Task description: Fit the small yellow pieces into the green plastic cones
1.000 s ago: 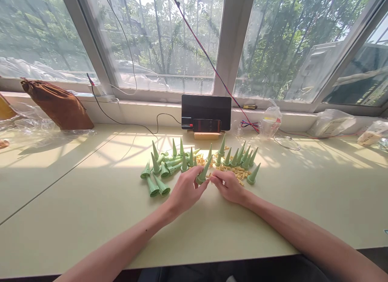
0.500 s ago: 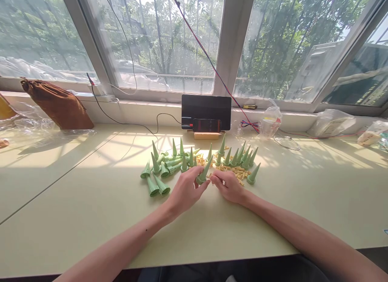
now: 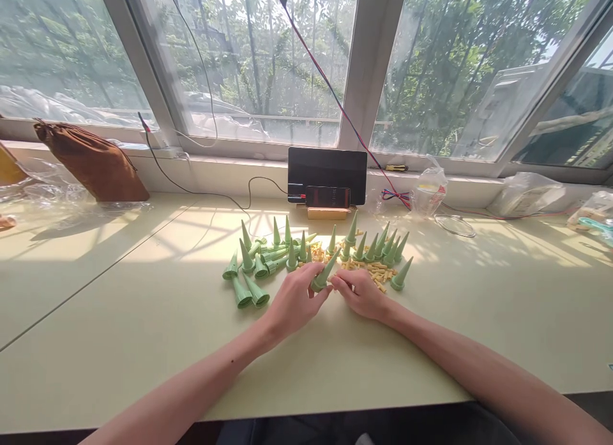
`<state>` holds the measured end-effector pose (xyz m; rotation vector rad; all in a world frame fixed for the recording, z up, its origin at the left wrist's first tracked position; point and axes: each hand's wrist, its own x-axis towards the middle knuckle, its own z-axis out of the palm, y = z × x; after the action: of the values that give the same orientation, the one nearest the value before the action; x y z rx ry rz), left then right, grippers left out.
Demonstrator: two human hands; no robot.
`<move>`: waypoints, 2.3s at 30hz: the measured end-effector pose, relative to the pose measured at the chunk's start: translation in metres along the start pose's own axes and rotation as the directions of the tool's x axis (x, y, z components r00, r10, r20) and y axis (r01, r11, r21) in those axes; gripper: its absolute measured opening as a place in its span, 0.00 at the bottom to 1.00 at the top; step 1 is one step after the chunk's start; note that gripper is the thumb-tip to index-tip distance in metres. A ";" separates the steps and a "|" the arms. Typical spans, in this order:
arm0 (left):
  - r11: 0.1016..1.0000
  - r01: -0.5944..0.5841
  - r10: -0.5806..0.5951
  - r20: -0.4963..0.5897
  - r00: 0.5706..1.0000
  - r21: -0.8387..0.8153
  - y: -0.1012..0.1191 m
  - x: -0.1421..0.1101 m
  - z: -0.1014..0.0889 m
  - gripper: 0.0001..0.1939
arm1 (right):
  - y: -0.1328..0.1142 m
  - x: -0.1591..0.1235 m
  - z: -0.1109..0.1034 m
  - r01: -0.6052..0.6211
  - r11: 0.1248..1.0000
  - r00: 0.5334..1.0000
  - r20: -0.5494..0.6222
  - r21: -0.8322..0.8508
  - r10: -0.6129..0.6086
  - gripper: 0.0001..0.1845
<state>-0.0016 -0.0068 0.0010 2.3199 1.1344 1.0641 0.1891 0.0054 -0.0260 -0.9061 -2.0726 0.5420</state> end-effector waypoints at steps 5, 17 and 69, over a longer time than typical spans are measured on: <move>1.000 -0.008 0.008 0.005 1.000 -0.006 0.000 0.000 0.001 0.05 | 0.000 0.000 -0.001 0.008 1.000 1.000 0.001 0.001 -0.008 0.21; 1.000 0.000 -0.001 0.028 1.000 0.012 0.002 -0.001 0.000 0.05 | 0.000 0.001 -0.001 0.002 1.000 0.999 0.043 -0.014 -0.001 0.22; 1.000 0.008 -0.006 0.067 0.998 -0.031 0.008 -0.002 0.001 0.03 | -0.008 0.001 -0.006 0.041 0.996 0.992 0.116 0.073 -0.049 0.16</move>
<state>0.0022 -0.0135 0.0043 2.3083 1.0925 0.9865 0.1902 0.0019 -0.0167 -0.8013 -2.1598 0.6544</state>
